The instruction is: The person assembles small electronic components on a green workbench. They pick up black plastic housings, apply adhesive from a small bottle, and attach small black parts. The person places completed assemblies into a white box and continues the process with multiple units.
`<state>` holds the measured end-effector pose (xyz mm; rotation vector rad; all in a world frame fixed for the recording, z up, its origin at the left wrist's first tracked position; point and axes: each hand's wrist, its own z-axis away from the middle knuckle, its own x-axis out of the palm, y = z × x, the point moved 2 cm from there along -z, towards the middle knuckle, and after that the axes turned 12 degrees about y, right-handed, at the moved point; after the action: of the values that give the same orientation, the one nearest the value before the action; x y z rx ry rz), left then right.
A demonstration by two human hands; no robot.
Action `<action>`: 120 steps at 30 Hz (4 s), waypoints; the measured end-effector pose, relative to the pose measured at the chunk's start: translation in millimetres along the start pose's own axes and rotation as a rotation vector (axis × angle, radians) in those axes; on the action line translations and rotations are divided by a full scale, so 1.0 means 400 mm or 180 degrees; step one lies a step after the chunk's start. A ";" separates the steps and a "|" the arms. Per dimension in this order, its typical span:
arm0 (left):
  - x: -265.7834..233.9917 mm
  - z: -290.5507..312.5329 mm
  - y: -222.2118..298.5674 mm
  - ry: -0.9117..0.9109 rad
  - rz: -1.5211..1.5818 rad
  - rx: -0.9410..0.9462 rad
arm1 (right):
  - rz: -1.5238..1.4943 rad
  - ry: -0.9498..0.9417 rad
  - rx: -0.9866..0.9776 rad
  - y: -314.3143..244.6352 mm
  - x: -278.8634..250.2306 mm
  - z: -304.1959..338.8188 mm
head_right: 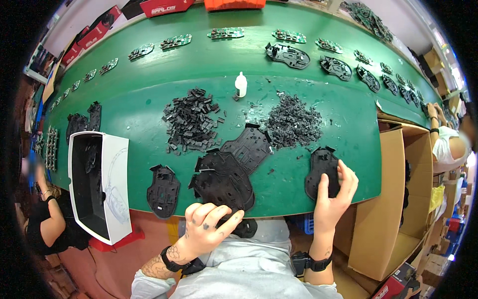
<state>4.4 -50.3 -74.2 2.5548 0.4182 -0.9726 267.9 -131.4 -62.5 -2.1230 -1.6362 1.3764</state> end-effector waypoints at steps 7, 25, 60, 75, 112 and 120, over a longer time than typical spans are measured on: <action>-0.072 0.119 -0.032 0.0555 0.0736 0.0433 | -0.1676 -0.1181 -0.1506 -0.077 -0.080 0.104; -0.049 -0.123 -0.110 0.0199 0.0014 -0.1260 | -0.0741 -0.3346 -0.1532 -0.157 0.018 0.262; -0.008 -0.133 -0.097 -0.0363 -0.0262 -0.1118 | -0.0378 -0.1568 -0.0781 -0.279 0.096 0.061; -0.022 -0.148 -0.122 -0.0667 0.0028 -0.0778 | -0.0786 -0.1326 0.0626 -0.112 -0.072 0.073; -0.081 -0.077 -0.055 -0.0655 0.0059 -0.0359 | -0.0962 -0.1880 -0.1276 -0.242 0.365 -0.277; -0.046 -0.076 -0.085 -0.0488 -0.0246 -0.0805 | -0.2315 -0.2294 -0.0469 -0.250 0.414 -0.286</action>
<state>-5.1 -9.3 -48.9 2.2364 0.5610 -1.0613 278.5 91.0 -32.9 -0.8611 -2.4524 1.8418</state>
